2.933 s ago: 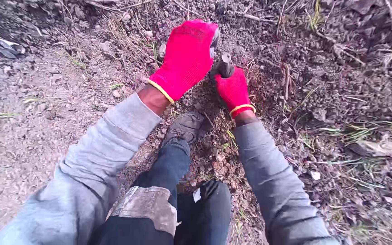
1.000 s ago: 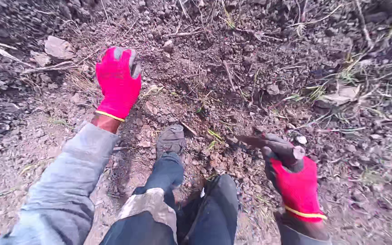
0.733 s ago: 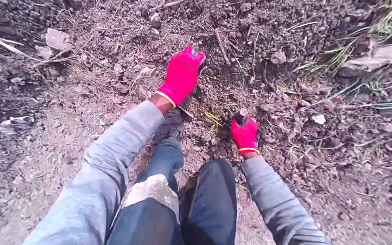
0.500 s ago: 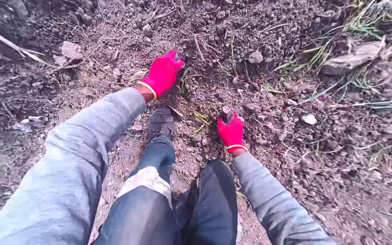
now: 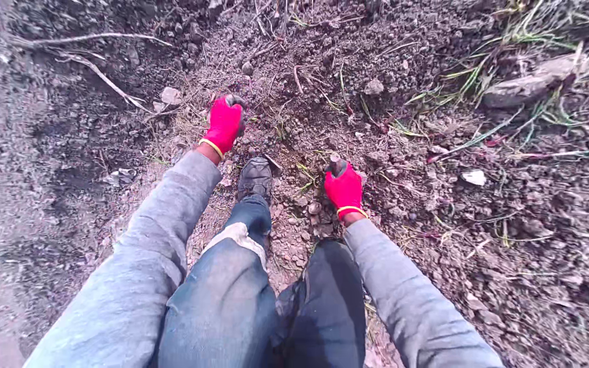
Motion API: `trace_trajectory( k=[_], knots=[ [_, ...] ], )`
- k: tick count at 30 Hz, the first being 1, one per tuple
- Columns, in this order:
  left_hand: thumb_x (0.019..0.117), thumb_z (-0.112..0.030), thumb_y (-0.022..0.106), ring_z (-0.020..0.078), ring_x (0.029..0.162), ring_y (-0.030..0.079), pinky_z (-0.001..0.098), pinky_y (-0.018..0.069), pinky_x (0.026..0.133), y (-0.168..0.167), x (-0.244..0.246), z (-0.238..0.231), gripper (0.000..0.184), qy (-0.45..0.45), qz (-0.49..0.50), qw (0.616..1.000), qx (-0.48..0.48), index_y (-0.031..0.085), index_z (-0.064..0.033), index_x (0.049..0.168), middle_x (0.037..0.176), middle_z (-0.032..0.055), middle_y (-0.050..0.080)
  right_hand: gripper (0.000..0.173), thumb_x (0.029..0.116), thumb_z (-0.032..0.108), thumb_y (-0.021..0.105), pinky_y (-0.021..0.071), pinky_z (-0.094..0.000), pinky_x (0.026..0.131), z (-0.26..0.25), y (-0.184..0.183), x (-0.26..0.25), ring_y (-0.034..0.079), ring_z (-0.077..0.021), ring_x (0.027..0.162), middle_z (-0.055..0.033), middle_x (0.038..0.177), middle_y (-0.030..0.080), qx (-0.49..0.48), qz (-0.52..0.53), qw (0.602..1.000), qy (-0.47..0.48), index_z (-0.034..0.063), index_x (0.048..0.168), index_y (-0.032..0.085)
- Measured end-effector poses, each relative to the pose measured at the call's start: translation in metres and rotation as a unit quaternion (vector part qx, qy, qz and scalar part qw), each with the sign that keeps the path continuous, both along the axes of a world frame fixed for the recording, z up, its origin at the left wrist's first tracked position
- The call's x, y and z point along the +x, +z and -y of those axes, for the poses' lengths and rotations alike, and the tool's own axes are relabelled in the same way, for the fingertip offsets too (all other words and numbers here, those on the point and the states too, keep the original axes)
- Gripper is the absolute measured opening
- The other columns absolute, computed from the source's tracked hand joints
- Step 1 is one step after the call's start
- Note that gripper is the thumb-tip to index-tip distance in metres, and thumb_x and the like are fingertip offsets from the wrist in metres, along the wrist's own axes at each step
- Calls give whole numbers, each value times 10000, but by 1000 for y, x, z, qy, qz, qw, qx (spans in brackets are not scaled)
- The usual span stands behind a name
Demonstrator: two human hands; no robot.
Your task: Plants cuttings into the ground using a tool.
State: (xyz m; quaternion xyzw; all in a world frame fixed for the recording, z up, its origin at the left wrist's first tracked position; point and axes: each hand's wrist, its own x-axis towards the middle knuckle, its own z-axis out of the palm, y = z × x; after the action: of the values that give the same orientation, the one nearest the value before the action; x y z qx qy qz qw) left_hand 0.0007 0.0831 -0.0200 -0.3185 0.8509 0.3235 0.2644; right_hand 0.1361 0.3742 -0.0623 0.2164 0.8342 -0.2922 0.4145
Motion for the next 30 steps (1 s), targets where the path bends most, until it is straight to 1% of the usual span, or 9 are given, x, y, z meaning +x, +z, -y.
trace_trajectory(
  k=[3,8,11,13,17,21,24,28,30],
  knots=[
    [1055,-164,456,180,618,648,387,604,592,-9,6,-19,277,56,29,997,46,664,-84,1219,903,113,674,489,982,376,593,488,-552,1021,0,1,-2,653,-338,1181,-179,1207,699,-3,3,1000,-4,88,1378,574],
    [1066,-256,476,217,710,639,433,590,640,-22,-15,-50,276,62,53,994,73,674,-115,1198,940,102,647,488,982,365,595,497,-558,1001,0,-2,1,664,-342,1158,-177,1185,705,-5,-3,1000,-5,86,1381,566],
    [1076,-337,470,290,900,643,526,565,763,-28,-23,-57,348,-5,75,996,39,656,-90,1235,1080,159,640,485,971,358,612,503,-568,984,0,-2,1,670,-353,1135,-179,1159,709,-9,-9,1000,-14,89,1373,567],
    [1029,-413,560,325,996,691,573,568,848,-34,-23,-57,409,-77,84,993,-13,679,-92,1252,1152,185,693,488,970,366,613,504,-573,981,0,-1,1,669,-352,1138,-180,1167,707,-12,-2,1000,-16,91,1371,569],
    [968,-384,673,328,1052,706,591,541,945,-38,-28,-57,356,-220,78,971,-61,739,-119,1197,1136,153,736,470,978,345,609,508,-584,965,-1,-1,1,675,-363,1114,-188,1140,710,-20,-19,1000,-10,71,1358,571],
    [1000,-307,638,272,990,715,526,576,894,-14,-33,-55,309,-147,43,988,-34,722,-113,1224,1129,133,733,455,980,343,606,513,-579,951,-1,0,1,680,-357,1104,-180,1134,712,-23,-9,1000,-9,91,1357,568],
    [1041,-292,614,232,896,702,460,602,763,26,-28,-40,308,-51,-17,998,29,678,-90,1266,1145,130,707,471,983,363,590,505,-558,990,-2,-1,0,674,-339,1141,-167,1167,714,-19,-1,1000,1,98,1371,571],
    [1067,-260,572,114,625,588,301,531,537,67,-15,0,247,-12,-59,995,80,657,-89,1223,993,56,676,497,982,355,584,496,-555,1019,-2,2,1,664,-329,1172,-170,1215,704,-9,-9,1000,9,82,1396,564],
    [1060,-248,578,102,573,558,285,519,507,74,-17,27,253,18,-89,991,102,643,-77,1235,963,52,669,510,981,328,586,488,-560,1029,-2,2,3,660,-335,1181,-174,1240,697,-8,-23,1000,10,68,1418,553]
  ],
)
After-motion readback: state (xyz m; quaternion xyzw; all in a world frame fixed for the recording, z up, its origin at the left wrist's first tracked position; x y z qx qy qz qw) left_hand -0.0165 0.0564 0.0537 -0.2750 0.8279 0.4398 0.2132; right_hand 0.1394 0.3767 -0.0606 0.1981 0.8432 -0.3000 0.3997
